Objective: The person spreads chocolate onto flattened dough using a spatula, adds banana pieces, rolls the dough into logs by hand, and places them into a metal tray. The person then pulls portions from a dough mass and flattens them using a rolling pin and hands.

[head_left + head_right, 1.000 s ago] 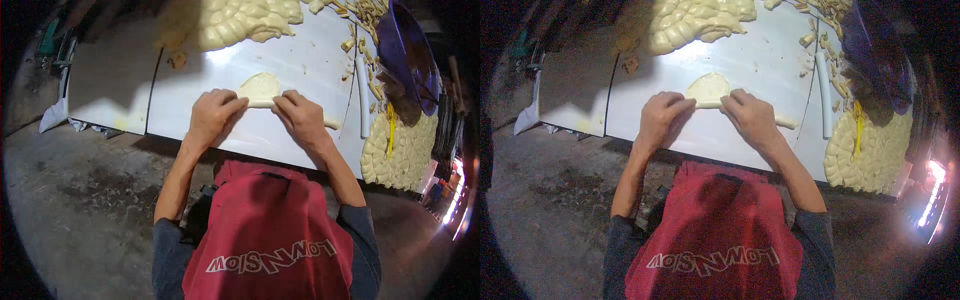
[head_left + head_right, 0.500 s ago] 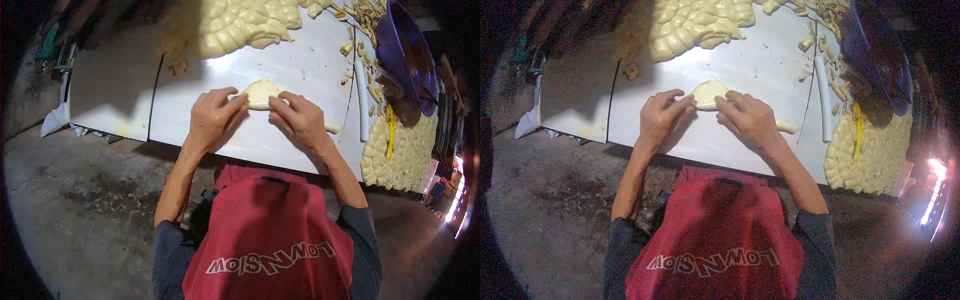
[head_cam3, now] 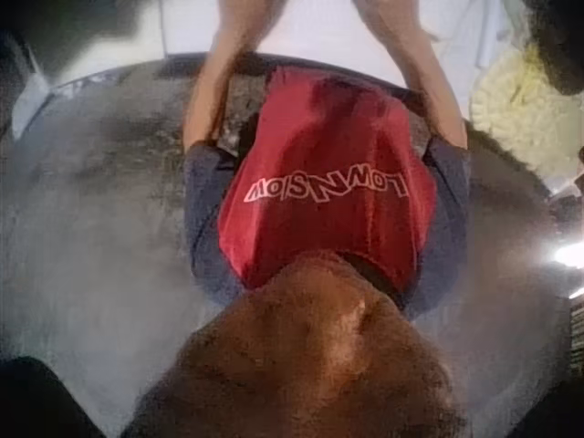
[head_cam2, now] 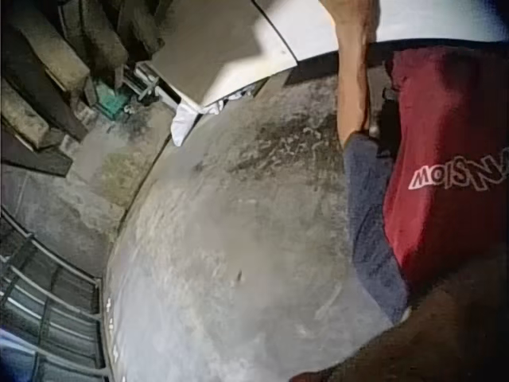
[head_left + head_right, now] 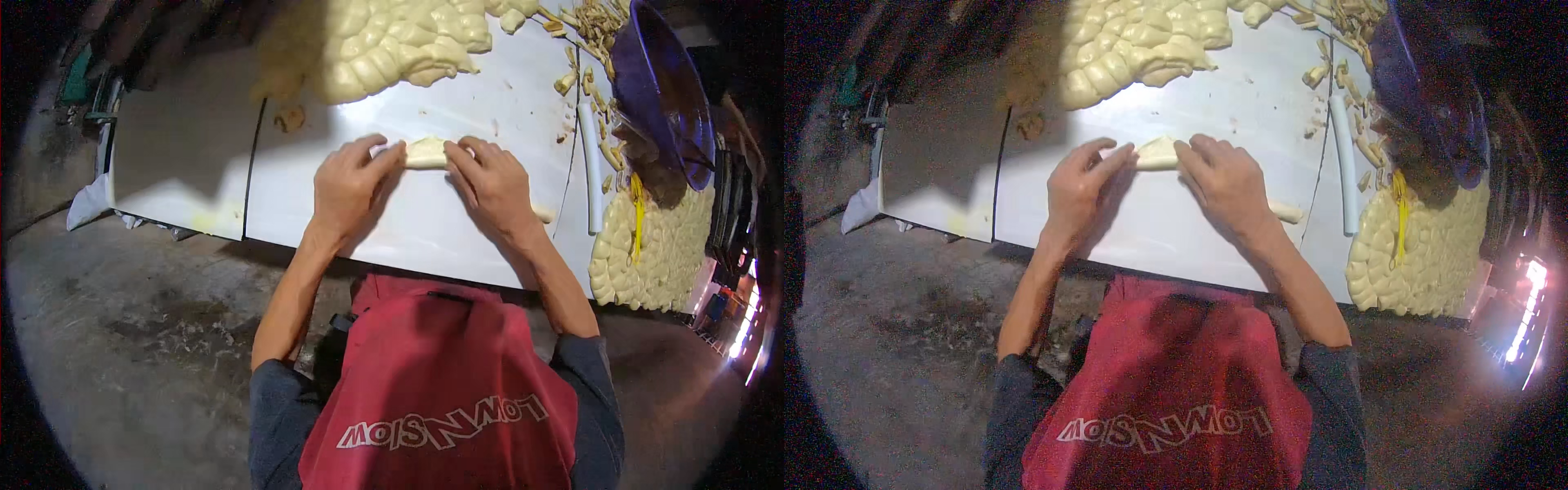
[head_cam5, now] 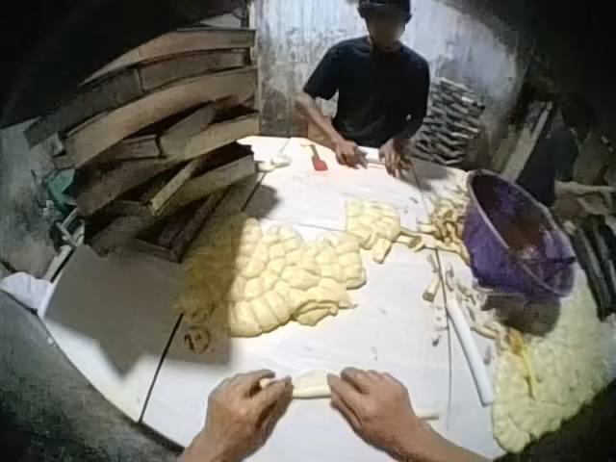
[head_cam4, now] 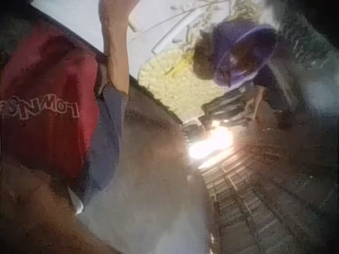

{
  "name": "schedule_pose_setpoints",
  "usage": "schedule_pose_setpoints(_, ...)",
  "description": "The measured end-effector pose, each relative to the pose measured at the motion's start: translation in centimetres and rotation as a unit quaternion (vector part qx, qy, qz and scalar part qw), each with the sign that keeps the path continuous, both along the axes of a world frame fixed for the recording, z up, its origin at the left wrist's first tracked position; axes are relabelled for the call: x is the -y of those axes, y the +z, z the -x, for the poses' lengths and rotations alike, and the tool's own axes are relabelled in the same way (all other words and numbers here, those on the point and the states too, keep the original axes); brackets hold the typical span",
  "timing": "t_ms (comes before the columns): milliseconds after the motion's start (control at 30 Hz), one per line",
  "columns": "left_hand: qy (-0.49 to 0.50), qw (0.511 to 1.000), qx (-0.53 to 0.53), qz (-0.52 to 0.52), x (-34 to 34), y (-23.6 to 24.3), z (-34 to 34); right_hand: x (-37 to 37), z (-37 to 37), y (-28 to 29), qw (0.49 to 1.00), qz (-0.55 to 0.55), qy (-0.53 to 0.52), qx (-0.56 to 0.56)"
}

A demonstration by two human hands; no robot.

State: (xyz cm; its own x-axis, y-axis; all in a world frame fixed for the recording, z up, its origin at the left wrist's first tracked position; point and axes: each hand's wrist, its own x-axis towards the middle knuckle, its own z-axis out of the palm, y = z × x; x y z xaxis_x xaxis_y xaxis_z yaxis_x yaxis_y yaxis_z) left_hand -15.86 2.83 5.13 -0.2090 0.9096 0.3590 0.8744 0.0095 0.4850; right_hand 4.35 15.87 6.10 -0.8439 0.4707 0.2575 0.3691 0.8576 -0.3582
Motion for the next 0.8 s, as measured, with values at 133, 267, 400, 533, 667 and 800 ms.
schedule_pose_setpoints(133, -0.068, 0.997, -0.026, 0.03, 0.9, -0.1, -0.3, 0.0, -0.4, -0.7, 0.999, -0.019, 0.023, 0.018)
schedule_pose_setpoints(267, -0.006, 0.999, -0.051, 0.0, -0.6, -0.3, 0.9, -0.7, 0.6, -0.2, 0.999, -0.035, -0.007, 0.004)
schedule_pose_setpoints(400, -0.05, 0.998, -0.03, 0.005, -0.5, -0.1, 0.3, -0.7, 0.3, -0.4, 0.999, -0.043, 0.008, 0.006)
schedule_pose_setpoints(533, 0.017, 0.999, -0.018, 0.026, -2.6, 0.1, 0.9, -1.8, 1.3, -0.8, 0.999, -0.026, -0.024, 0.032)
schedule_pose_setpoints(667, 0.004, 0.999, -0.003, -0.037, -2.5, 0.1, 1.1, -1.9, 1.3, 0.3, 0.999, -0.01, -0.021, -0.029)
schedule_pose_setpoints(800, -0.029, 0.999, -0.026, 0.008, -2.4, -0.1, 1.2, -2.3, 1.3, -0.6, 1.0, -0.016, 0.007, -0.002)
